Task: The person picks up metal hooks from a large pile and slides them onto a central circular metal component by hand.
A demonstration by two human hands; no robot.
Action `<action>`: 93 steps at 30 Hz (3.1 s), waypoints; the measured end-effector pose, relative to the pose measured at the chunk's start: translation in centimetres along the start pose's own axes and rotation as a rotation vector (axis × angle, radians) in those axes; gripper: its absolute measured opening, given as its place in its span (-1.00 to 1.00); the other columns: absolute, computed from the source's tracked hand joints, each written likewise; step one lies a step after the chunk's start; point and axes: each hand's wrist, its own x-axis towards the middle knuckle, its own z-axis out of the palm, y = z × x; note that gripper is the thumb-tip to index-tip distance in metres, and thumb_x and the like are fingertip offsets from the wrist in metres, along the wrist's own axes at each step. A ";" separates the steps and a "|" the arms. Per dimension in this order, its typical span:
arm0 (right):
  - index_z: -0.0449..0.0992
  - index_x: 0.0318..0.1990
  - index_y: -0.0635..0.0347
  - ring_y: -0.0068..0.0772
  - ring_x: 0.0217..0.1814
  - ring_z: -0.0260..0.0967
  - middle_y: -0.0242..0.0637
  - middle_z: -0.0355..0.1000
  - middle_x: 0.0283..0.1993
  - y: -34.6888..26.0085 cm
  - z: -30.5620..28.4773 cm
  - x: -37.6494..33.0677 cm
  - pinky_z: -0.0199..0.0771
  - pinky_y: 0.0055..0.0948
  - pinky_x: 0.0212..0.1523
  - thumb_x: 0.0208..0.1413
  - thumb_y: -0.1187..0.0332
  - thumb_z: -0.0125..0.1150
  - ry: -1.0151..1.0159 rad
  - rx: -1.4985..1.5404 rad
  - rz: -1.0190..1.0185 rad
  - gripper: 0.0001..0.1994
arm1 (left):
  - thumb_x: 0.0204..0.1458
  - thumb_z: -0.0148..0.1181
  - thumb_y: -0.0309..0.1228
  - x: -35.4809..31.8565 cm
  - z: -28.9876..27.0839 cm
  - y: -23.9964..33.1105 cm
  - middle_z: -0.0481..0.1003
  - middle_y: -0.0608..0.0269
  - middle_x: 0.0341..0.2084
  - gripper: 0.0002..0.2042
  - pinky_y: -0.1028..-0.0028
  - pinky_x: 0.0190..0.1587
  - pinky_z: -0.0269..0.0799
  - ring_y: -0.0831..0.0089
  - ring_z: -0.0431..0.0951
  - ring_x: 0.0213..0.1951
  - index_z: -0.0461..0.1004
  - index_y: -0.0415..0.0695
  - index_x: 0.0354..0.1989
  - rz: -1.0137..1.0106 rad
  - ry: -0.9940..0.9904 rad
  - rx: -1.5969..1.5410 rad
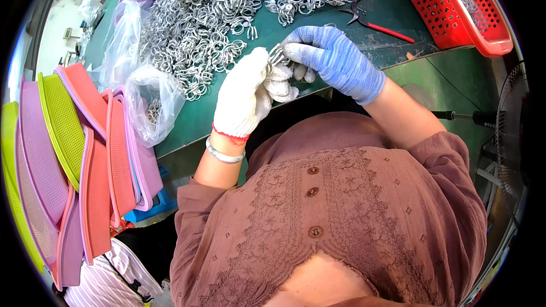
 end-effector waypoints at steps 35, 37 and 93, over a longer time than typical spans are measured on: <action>0.43 -0.41 0.28 -0.31 -0.48 0.38 -0.17 0.40 -0.53 -2.8 -0.1 2.6 0.38 -0.34 -0.40 -0.02 0.41 0.12 -0.288 -0.574 -0.467 -0.89 | 0.08 0.18 -0.06 -2.1 1.3 3.9 0.50 0.18 -0.68 -0.56 0.58 -0.60 0.35 0.55 0.44 -0.71 0.50 -0.28 -0.53 -0.093 0.236 0.738; 0.42 -0.40 0.26 -0.44 -0.45 0.32 -0.20 0.39 -0.49 -3.7 0.2 2.8 0.35 -0.40 -0.37 0.00 0.40 0.16 -0.306 -0.535 -0.421 -0.88 | 0.16 0.06 -0.12 -2.7 2.5 5.2 0.50 0.25 -0.70 -0.61 0.60 -0.58 0.37 0.53 0.49 -0.67 0.56 -0.24 -0.46 0.051 0.124 0.997; 0.43 -0.04 0.32 -0.69 -0.44 0.14 -0.50 0.30 -0.43 -2.6 4.3 0.6 0.11 -0.66 -0.42 0.07 0.18 0.26 -0.548 -0.022 -0.359 -0.59 | -0.07 0.21 0.10 -12.2 6.9 4.0 0.52 0.14 -0.67 -0.44 0.50 -0.52 0.50 0.44 0.53 -0.64 0.53 -0.29 -0.60 0.269 0.493 0.778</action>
